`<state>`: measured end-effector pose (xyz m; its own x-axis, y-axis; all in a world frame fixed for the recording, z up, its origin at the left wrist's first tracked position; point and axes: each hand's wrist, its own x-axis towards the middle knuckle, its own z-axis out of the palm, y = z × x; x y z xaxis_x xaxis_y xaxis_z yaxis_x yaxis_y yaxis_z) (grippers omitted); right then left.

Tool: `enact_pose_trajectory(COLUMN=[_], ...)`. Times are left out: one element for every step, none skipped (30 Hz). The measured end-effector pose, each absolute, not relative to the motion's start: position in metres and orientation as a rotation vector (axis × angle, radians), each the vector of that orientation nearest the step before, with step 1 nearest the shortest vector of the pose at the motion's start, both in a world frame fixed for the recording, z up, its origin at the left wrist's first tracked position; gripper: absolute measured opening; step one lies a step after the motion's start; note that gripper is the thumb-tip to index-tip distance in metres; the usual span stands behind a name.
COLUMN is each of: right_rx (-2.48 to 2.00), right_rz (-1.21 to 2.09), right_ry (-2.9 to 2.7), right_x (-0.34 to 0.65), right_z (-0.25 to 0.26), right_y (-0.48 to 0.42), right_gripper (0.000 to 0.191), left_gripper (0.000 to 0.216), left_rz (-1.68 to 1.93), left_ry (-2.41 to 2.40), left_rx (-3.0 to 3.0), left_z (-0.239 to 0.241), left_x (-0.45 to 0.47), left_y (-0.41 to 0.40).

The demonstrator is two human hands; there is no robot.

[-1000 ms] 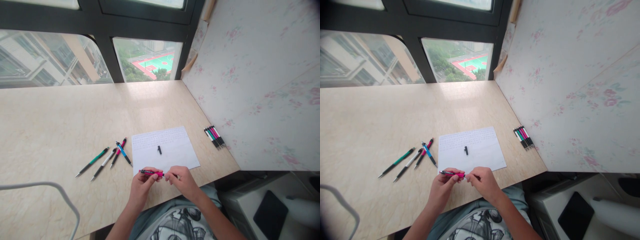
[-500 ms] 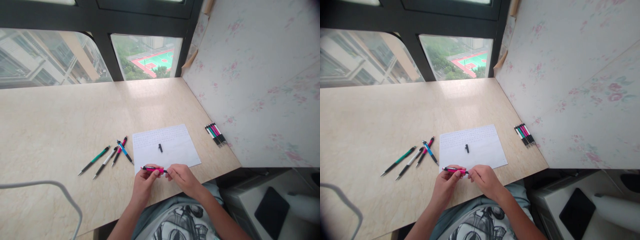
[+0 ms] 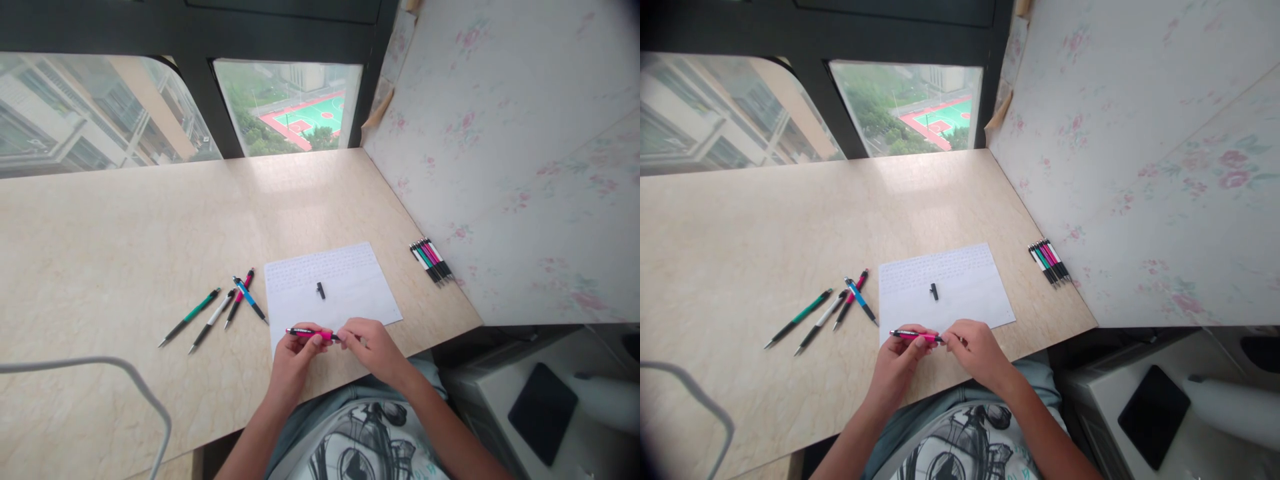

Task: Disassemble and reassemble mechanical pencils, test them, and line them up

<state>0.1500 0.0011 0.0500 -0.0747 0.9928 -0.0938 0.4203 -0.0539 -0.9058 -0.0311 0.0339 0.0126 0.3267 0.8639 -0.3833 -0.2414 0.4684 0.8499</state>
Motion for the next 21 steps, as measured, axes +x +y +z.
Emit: enact_pose_trajectory(right_rx=[-1.538,-1.537,-1.535,-1.531,-1.526,-1.522,-1.519,-1.516,-1.512,-1.509,-1.511,-1.512,-1.512,-1.512,-1.514,-1.518,-1.520,-1.522,-1.521,-1.513,-1.503], right_rz=[1.077,1.061,1.056,1.061,1.077,1.103,1.131,1.153,1.162,1.152,1.128,1.098,1.071,1.054,1.048,1.047,1.050,1.055,1.059,1.059,1.054], right_ry=[-1.562,-1.553,-1.533,-1.513,-1.506,-1.507,-1.516,-1.531,-1.552,-1.570,-1.577,-1.578,-1.573,-1.559,-1.541,-1.525,-1.525,-1.539,-1.560,-1.585,-1.608], right_x=[0.1504,0.1508,0.1512,0.1516,0.1521,0.1526,0.1530,0.1533,0.1534,0.1534,0.1532,0.1528,0.1522,0.1515,0.1508,0.1503,0.1499,0.1498,0.1499,0.1501,0.1504], right_z=[0.0501,0.0502,0.0502,0.0500,0.0497,0.0493,0.0489,0.0486,0.0485,0.0486,0.0490,0.0496,0.0503,0.0509,0.0514,0.0518,0.0519,0.0518,0.0516,0.0513,0.0511], right_y=[0.0011,0.0011,0.0009,0.0006,0.0003,0.0001,-0.0001,-0.0001,0.0000,0.0002,0.0004,0.0007,0.0009,0.0010,0.0010,0.0010,0.0010,0.0009,0.0009,0.0009,0.0008], right_gripper=[0.017,0.008,0.008,0.014,0.016,0.013,0.013,0.021,0.029,0.032,0.028,0.022,0.014,0.006,0.007,0.014,0.017,0.014,0.011,0.017,0.026], left_gripper=[0.019,0.019,0.019,0.018,0.018,0.018,0.018,0.018,0.018,0.018,0.018,0.018,0.019,0.019,0.019,0.019,0.019,0.020,0.020,0.020,0.020], left_rz=[0.827,0.829,0.832,0.835,0.839,0.842,0.841,0.838,0.833,0.829,0.828,0.830,0.835,0.843,0.850,0.855,0.857,0.857,0.855,0.851,0.846], left_ry=[0.966,0.964,0.964,0.965,0.965,0.966,0.966,0.965,0.964,0.963,0.961,0.961,0.962,0.963,0.963,0.962,0.960,0.960,0.963,0.966,0.970], left_rx=[0.754,0.738,0.730,0.728,0.729,0.732,0.737,0.741,0.743,0.743,0.741,0.737,0.731,0.725,0.719,0.715,0.712,0.709,0.710,0.712,0.717], left_z=[0.0122,0.0116,0.0109,0.0103,0.0097,0.0094,0.0093,0.0094,0.0096,0.0099,0.0103,0.0105,0.0107,0.0109,0.0110,0.0113,0.0116,0.0121,0.0127,0.0134,0.0142], left_x=[-0.0307,-0.0304,-0.0303,-0.0302,-0.0302,-0.0303,-0.0303,-0.0303,-0.0302,-0.0301,-0.0301,-0.0300,-0.0299,-0.0298,-0.0297,-0.0296,-0.0294,-0.0292,-0.0289,-0.0287,-0.0285], left_y=[0.0337,0.0335,0.0333,0.0332,0.0331,0.0330,0.0329,0.0328,0.0327,0.0326,0.0325,0.0325,0.0324,0.0324,0.0324,0.0323,0.0322,0.0321,0.0320,0.0319,0.0318])
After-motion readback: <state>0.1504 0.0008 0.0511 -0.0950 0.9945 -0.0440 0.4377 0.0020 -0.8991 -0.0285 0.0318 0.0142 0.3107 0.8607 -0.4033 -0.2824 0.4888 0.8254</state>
